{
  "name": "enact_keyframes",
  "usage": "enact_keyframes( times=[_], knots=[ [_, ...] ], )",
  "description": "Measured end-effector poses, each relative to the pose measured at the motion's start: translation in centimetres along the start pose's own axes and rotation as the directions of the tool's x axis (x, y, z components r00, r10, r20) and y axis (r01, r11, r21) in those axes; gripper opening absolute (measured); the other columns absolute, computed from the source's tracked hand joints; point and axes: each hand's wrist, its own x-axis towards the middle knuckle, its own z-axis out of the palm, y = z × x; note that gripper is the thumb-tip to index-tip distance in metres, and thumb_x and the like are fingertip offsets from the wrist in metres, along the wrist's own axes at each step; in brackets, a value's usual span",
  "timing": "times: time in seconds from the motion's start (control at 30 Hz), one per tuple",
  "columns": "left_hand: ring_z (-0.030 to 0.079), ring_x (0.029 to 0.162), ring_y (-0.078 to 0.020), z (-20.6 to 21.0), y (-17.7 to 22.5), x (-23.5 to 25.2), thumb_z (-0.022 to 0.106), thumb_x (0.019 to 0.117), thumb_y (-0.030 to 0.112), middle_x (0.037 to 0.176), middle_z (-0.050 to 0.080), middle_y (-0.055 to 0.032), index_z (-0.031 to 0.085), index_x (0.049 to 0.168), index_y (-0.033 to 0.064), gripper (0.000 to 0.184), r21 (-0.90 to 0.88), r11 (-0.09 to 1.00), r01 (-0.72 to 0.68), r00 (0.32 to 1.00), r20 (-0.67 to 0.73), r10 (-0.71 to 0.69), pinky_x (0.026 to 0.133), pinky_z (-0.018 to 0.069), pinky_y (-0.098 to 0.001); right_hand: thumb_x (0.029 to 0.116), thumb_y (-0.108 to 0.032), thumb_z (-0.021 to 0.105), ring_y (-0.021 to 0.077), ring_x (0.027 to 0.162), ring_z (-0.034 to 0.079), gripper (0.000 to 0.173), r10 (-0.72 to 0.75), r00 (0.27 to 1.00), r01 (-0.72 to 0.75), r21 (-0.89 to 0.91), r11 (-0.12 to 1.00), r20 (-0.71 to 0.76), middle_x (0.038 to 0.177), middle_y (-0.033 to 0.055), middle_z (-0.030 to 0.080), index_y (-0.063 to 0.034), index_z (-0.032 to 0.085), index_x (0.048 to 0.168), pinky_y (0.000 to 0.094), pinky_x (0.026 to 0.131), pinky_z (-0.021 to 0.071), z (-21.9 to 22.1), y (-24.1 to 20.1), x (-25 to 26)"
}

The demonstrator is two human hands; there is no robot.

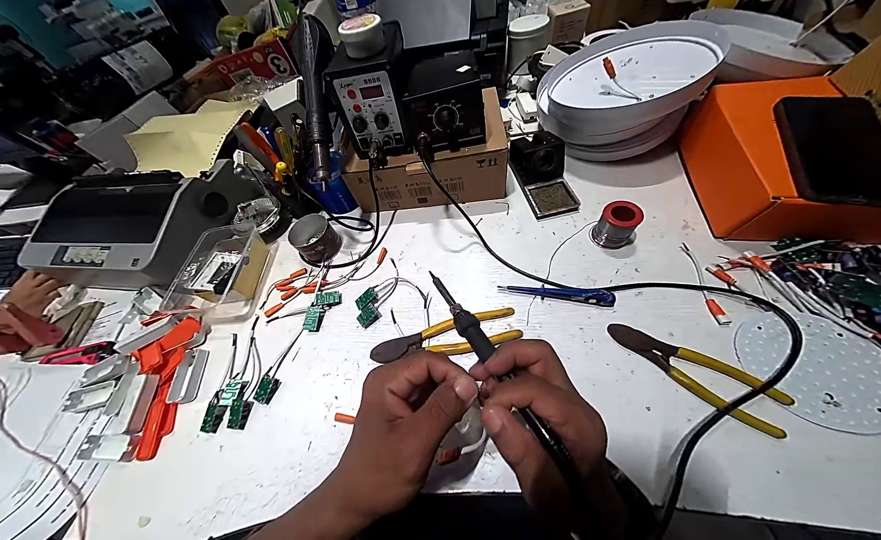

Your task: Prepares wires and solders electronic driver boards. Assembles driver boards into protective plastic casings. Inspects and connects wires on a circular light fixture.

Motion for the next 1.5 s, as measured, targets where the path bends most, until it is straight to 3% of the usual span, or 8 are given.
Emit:
enact_keyframes(
  times=[0.23,0.53,0.67,0.83,1.13,1.33,1.4,1.5],
  knots=[
    [0.057,0.079,-0.0018,-1.3,0.5,0.4,0.068,0.0981,0.026,0.089,0.064,0.0026,0.076,0.106,0.0063,0.023,0.237,0.967,-0.094,0.996,0.033,0.088,0.067,0.0465,-0.0157,0.0987,-0.018,0.065,0.009,0.101,0.061,0.016,0.052,0.999,-0.052,0.033,0.998,-0.001,0.107,0.0074,0.061,-0.0052,0.067,0.089,0.0205,0.086,0.0539,0.0,0.0,0.0],
    [0.052,0.067,0.0016,-0.2,0.4,0.4,0.062,0.0965,0.012,0.076,0.057,0.0046,0.065,0.081,0.0068,0.017,0.291,0.956,-0.041,0.999,0.026,0.035,0.058,0.0409,-0.0125,0.0961,-0.015,0.065,0.0077,0.104,0.06,0.012,0.026,0.998,-0.018,-0.113,0.993,0.065,0.108,0.0084,0.061,-0.0052,0.064,0.088,0.0174,0.088,0.0526,0.2,-0.1,-0.4],
    [0.052,0.063,0.0023,0.0,0.5,0.5,0.061,0.0982,0.013,0.075,0.058,0.0051,0.067,0.084,0.0067,0.016,0.238,0.971,0.019,1.0,-0.018,-0.016,0.055,0.0416,-0.0125,0.0975,-0.016,0.064,0.0076,0.104,0.06,0.013,0.002,0.999,0.003,-0.137,0.991,0.039,0.11,0.0083,0.061,-0.0054,0.065,0.09,0.0177,0.088,0.0526,0.3,0.1,-0.4],
    [0.06,0.078,-0.0033,-2.0,0.0,0.6,0.058,0.1033,0.031,0.089,0.066,0.0029,0.074,0.098,0.0073,0.029,0.091,0.996,-0.005,1.0,0.008,0.004,0.07,0.0501,-0.0199,0.0985,-0.017,0.065,0.0094,0.101,0.062,0.015,0.084,0.995,-0.086,-0.026,0.996,-0.043,0.107,0.0076,0.062,-0.0055,0.068,0.089,0.0206,0.085,0.0545,0.5,0.2,-0.4],
    [0.06,0.076,-0.0022,-0.9,-0.6,0.4,0.068,0.0981,0.018,0.085,0.066,0.0014,0.073,0.092,0.0044,0.016,0.071,0.997,0.014,1.0,-0.015,-0.013,0.067,0.0502,-0.0173,0.0986,-0.017,0.065,0.0065,0.099,0.06,0.016,0.118,0.992,-0.118,-0.01,0.993,-0.036,0.107,0.0068,0.061,-0.0046,0.068,0.088,0.0168,0.083,0.0526,0.8,0.2,-0.6],
    [0.061,0.072,-0.0047,1.0,-1.7,-0.8,0.067,0.0986,0.014,0.085,0.066,-0.0015,0.072,0.091,0.0038,0.014,-0.023,1.0,-0.009,0.978,-0.208,0.004,0.066,0.0529,-0.0193,0.0993,-0.017,0.062,0.0073,0.1,0.06,0.017,0.126,0.986,-0.128,-0.006,0.992,-0.111,0.106,0.0059,0.06,-0.0057,0.066,0.087,0.0184,0.083,0.0532,1.5,0.6,-1.0],
    [0.065,0.079,-0.0053,0.6,-1.9,-0.9,0.065,0.1011,0.016,0.091,0.07,-0.0022,0.074,0.097,0.003,0.017,0.044,0.998,-0.054,0.979,-0.193,0.062,0.071,0.0553,-0.0204,0.0992,-0.018,0.062,0.0063,0.099,0.06,0.018,0.156,0.981,-0.157,0.002,0.988,-0.116,0.106,0.0052,0.06,-0.0059,0.066,0.087,0.017,0.082,0.0524,1.6,0.4,-1.0],
    [0.065,0.089,-0.0066,-1.9,-2.8,-0.7,0.066,0.1005,0.012,0.096,0.068,-0.0023,0.075,0.104,0.0046,0.012,0.459,0.845,-0.273,0.938,-0.066,0.34,0.076,0.0552,-0.0196,0.0989,-0.018,0.063,0.0095,0.096,0.062,0.019,0.225,0.966,-0.217,0.072,0.973,-0.128,0.104,0.007,0.062,-0.0047,0.067,0.085,0.0197,0.079,0.0549,1.5,0.1,-1.0]
  ],
)
